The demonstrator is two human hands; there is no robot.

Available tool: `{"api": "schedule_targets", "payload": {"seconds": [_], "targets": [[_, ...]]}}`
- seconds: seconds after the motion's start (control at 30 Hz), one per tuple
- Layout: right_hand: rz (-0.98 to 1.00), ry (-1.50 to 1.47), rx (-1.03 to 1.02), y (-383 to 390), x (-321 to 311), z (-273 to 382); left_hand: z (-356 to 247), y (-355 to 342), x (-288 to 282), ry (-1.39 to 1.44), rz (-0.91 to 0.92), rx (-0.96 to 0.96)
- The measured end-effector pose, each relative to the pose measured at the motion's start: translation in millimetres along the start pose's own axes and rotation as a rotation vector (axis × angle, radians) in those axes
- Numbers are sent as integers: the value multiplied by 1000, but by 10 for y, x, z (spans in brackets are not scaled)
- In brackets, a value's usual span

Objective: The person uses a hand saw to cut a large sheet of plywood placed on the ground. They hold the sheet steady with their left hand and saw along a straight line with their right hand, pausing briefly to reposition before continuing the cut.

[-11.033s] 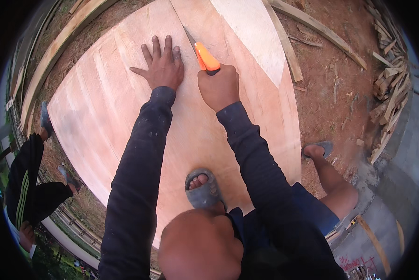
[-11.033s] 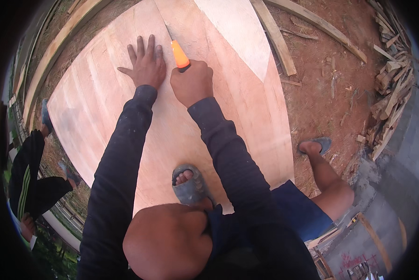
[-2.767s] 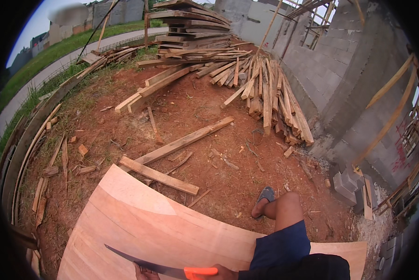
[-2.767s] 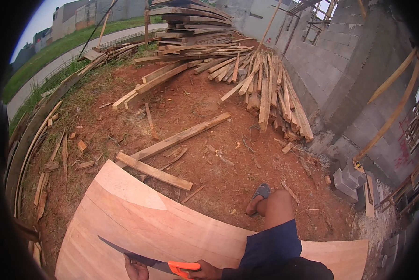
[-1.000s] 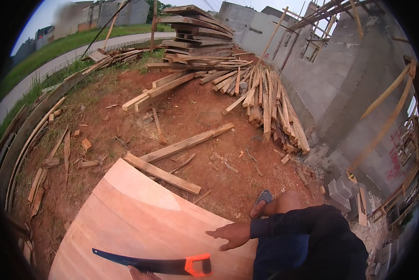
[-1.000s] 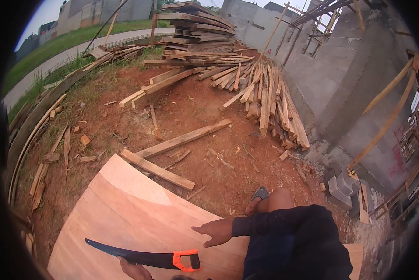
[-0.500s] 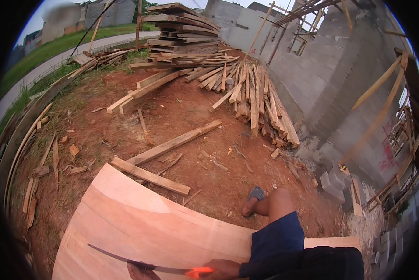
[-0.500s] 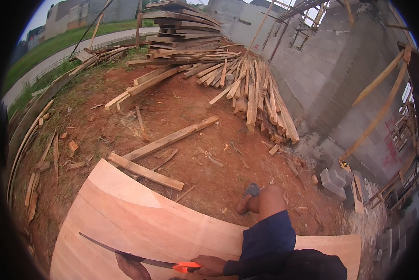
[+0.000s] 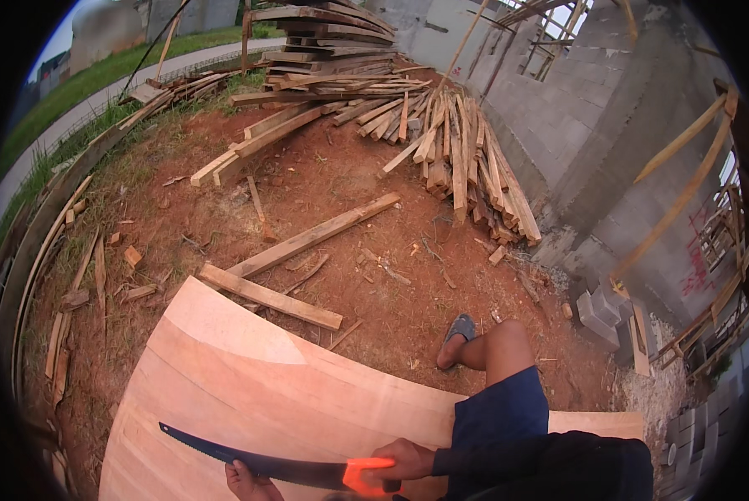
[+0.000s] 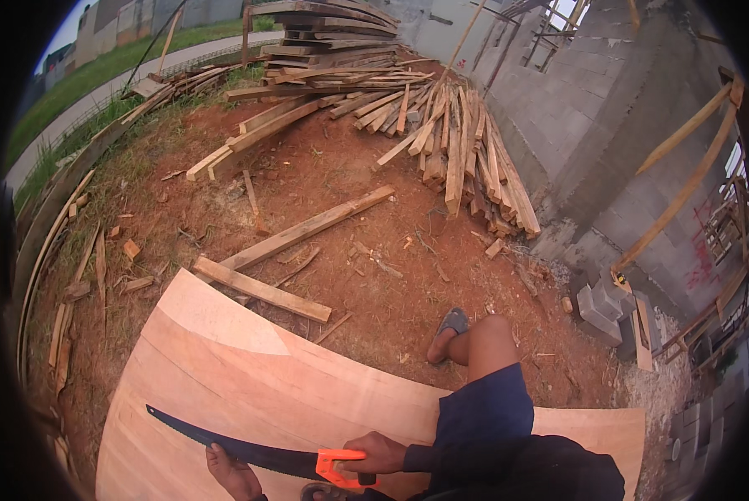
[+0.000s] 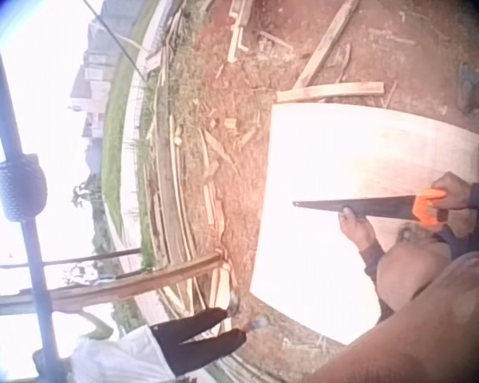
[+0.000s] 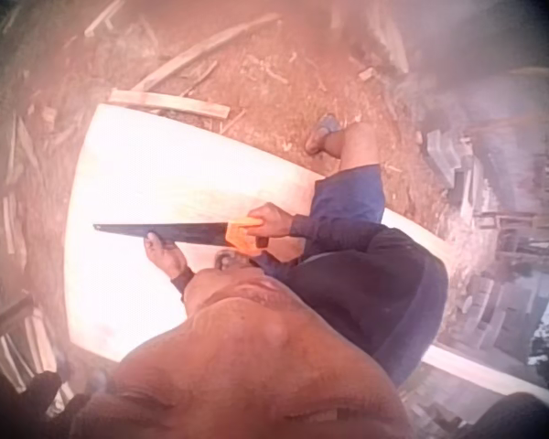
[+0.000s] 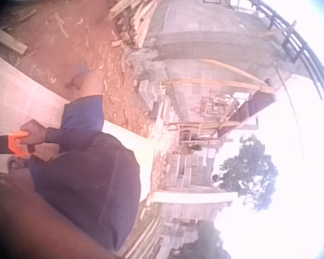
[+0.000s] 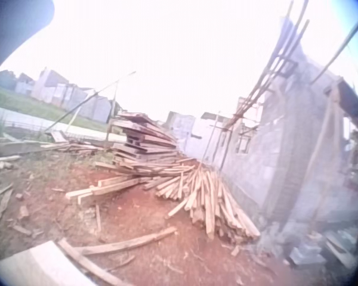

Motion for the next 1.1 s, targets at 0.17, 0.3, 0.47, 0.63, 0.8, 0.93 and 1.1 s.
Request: {"api": "schedule_targets", "payload": {"seconds": [0.17,0.3,0.47,0.63,0.8,0.93,1.1], "targets": [[231,-481,108,2,-48,298,-25,20,-49,126,-141,-76],[59,-514,-104,-125,-625,566,178,-77,-238,215,-196,-143],[-778,-109,-132,-383,-3285,1413,38,-55,-230,108,-236,-130],[-1370,167,281,305,-6138,2116,264,29,-386,60,-393,-79],[-1583,277,330,199,-7053,2338,200,97,-596,-205,-419,0],[-1681,377,314,897,-7866,2472,394,120,-346,-227,-323,18],[-1689,386,275,202,-6720,2667,168,109,-759,-252,-426,16]]}}
Point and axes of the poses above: each hand's wrist, its own y-axis away from the middle knuckle, its own x-axis out of the palm, z = x × y, the point moved 6 cm from there along -y, towards the middle knuckle, and after that the axes turned 15 degrees about x, right-handed, at the moved point
